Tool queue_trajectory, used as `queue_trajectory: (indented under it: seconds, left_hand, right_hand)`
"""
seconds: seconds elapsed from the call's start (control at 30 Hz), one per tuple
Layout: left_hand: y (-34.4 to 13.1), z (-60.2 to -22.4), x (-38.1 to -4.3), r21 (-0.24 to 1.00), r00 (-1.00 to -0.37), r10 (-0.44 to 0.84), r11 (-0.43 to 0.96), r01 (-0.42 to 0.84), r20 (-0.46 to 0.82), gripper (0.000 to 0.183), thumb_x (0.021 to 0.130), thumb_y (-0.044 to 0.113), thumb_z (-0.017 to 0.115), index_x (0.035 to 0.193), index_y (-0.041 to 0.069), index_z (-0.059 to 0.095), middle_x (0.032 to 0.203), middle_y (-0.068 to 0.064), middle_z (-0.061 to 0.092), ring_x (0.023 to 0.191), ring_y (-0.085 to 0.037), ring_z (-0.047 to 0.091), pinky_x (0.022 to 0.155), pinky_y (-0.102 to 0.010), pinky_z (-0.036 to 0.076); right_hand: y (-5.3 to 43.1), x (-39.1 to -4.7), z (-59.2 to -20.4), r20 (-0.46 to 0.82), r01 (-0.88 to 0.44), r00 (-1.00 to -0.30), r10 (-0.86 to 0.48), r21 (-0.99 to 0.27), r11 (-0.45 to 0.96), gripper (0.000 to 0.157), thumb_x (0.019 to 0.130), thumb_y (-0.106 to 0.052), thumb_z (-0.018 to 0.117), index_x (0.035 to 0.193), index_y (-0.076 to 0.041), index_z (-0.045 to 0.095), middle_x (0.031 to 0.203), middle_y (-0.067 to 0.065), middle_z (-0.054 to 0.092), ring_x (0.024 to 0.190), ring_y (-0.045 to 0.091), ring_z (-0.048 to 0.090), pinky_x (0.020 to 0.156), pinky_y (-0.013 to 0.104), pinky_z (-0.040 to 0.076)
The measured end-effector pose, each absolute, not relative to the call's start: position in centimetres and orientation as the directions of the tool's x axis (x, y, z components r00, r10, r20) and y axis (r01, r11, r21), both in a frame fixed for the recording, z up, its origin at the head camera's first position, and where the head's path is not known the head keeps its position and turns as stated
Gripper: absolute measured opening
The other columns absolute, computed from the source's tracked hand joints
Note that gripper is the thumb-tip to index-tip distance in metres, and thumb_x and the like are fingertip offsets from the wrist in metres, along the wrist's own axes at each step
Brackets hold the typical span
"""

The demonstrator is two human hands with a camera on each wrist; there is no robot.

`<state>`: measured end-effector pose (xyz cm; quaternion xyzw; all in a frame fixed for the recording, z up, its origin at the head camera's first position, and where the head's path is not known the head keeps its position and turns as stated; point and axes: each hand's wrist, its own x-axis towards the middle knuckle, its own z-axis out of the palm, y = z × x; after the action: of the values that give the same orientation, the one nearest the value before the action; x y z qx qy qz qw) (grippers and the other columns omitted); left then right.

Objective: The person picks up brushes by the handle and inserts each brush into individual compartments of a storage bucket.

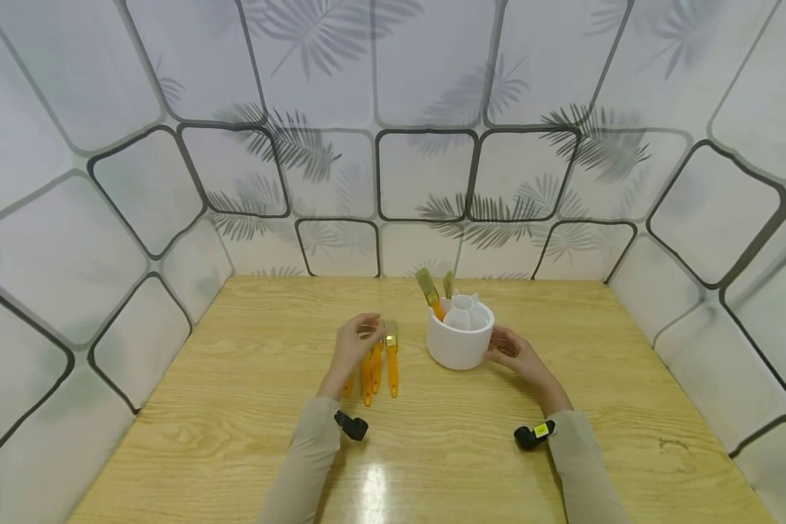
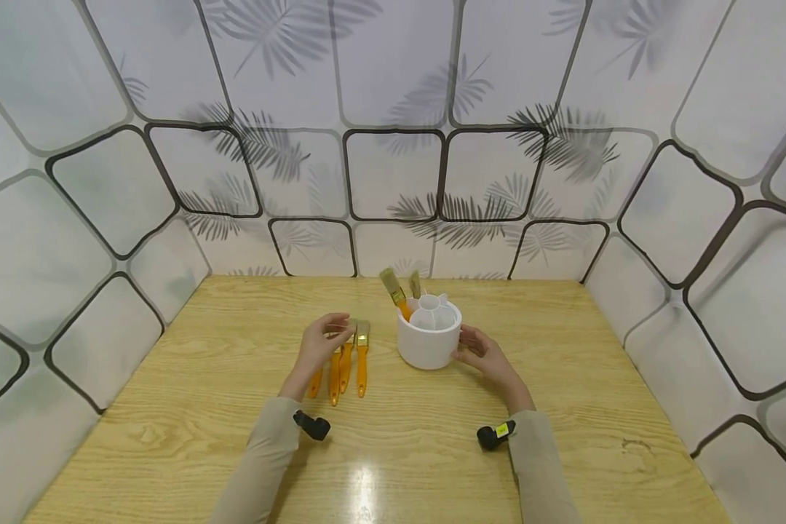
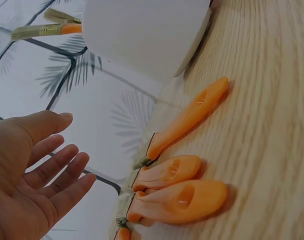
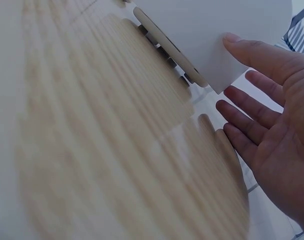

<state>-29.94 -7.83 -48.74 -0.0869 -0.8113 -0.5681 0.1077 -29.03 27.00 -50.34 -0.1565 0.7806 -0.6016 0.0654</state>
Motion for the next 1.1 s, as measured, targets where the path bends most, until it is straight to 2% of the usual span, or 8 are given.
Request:
queue_trajectory:
  seconds: [0.33,0.53,0.6,0.7,0.77,0.83,0.93,1.1]
  left_hand:
    - [-8.4,-48.7,-29.9,0.899,-0.963,0.015,0.354,0.257,0.269,0.033,0.084,0.018,0.069,0.114,0.005,0.063,0.108,-0.021,0.063,0.096,-0.027,0.061,0.085,-0.037,0.052]
    - [-8.7,-48.9,-29.8,0.897,-0.959,0.011,0.353,0.267,0.282,0.030,0.085,0.010,0.067,0.114,0.002,0.062,0.107,-0.018,0.063,0.096,-0.029,0.060,0.085,-0.039,0.052]
    - [-8.9,-49.1,-29.8,0.899,-0.960,0.009,0.348,0.265,0.280,0.031,0.084,0.010,0.067,0.114,0.001,0.062,0.106,-0.018,0.064,0.096,-0.030,0.060,0.085,-0.040,0.052]
    - [-9.1,-49.3,-29.8,0.897,-0.959,0.008,0.351,0.268,0.283,0.032,0.084,0.011,0.068,0.114,0.000,0.062,0.102,-0.017,0.064,0.095,-0.031,0.060,0.084,-0.040,0.052]
    - [-9.3,-49.3,-29.8,0.895,-0.959,0.005,0.357,0.267,0.285,0.032,0.084,0.012,0.068,0.114,0.001,0.062,0.101,-0.016,0.064,0.095,-0.031,0.061,0.083,-0.040,0.053]
    - [-9.4,-49.3,-29.7,0.893,-0.959,0.002,0.364,0.264,0.283,0.032,0.084,0.011,0.069,0.114,0.001,0.062,0.101,-0.016,0.064,0.095,-0.031,0.061,0.084,-0.041,0.053]
    - [-9.6,-49.1,-29.5,0.895,-0.962,-0.004,0.370,0.251,0.272,0.033,0.083,0.010,0.069,0.114,0.000,0.062,0.102,-0.017,0.064,0.096,-0.030,0.061,0.085,-0.042,0.052]
    - [-10.1,-49.1,-29.4,0.894,-0.967,-0.009,0.383,0.232,0.254,0.034,0.084,0.010,0.069,0.114,-0.001,0.062,0.103,-0.017,0.064,0.097,-0.031,0.061,0.086,-0.042,0.052]
  right_hand:
    - [27.0,-28.7,-50.2,0.096,-0.181,-0.940,-0.327,-0.954,0.238,0.059,0.088,-0.006,0.062,0.140,0.002,0.033,0.135,0.027,0.041,0.125,0.042,0.036,0.108,0.058,0.024]
    - [27.0,-28.9,-50.3,0.086,-0.171,-0.942,-0.326,-0.955,0.244,0.059,0.088,-0.006,0.062,0.139,0.002,0.034,0.136,0.027,0.042,0.125,0.041,0.037,0.108,0.055,0.026]
    - [27.1,-29.1,-50.5,0.080,-0.167,-0.941,-0.330,-0.955,0.245,0.059,0.088,-0.007,0.062,0.139,0.002,0.034,0.137,0.026,0.041,0.126,0.041,0.037,0.107,0.048,0.031]
    - [27.4,-29.6,-51.2,0.075,-0.162,-0.937,-0.340,-0.958,0.235,0.060,0.088,-0.009,0.063,0.140,0.001,0.034,0.138,0.025,0.040,0.128,0.041,0.037,0.101,0.028,0.039]
    - [27.5,-29.9,-51.8,0.075,-0.161,-0.939,-0.337,-0.959,0.235,0.060,0.088,-0.011,0.063,0.140,-0.001,0.035,0.139,0.024,0.041,0.128,0.040,0.037,0.095,0.016,0.040]
    - [27.7,-30.2,-52.3,0.077,-0.164,-0.939,-0.336,-0.957,0.239,0.060,0.088,-0.013,0.063,0.140,-0.002,0.035,0.139,0.023,0.041,0.128,0.039,0.037,0.091,0.011,0.039]
    - [27.8,-30.4,-52.8,0.080,-0.169,-0.943,-0.324,-0.951,0.257,0.059,0.088,-0.017,0.064,0.140,-0.005,0.037,0.138,0.020,0.043,0.128,0.036,0.039,0.094,0.014,0.039]
    - [27.9,-30.3,-52.9,0.080,-0.168,-0.947,-0.311,-0.950,0.265,0.060,0.087,-0.020,0.065,0.138,-0.006,0.039,0.138,0.019,0.043,0.127,0.036,0.040,0.104,0.038,0.037]
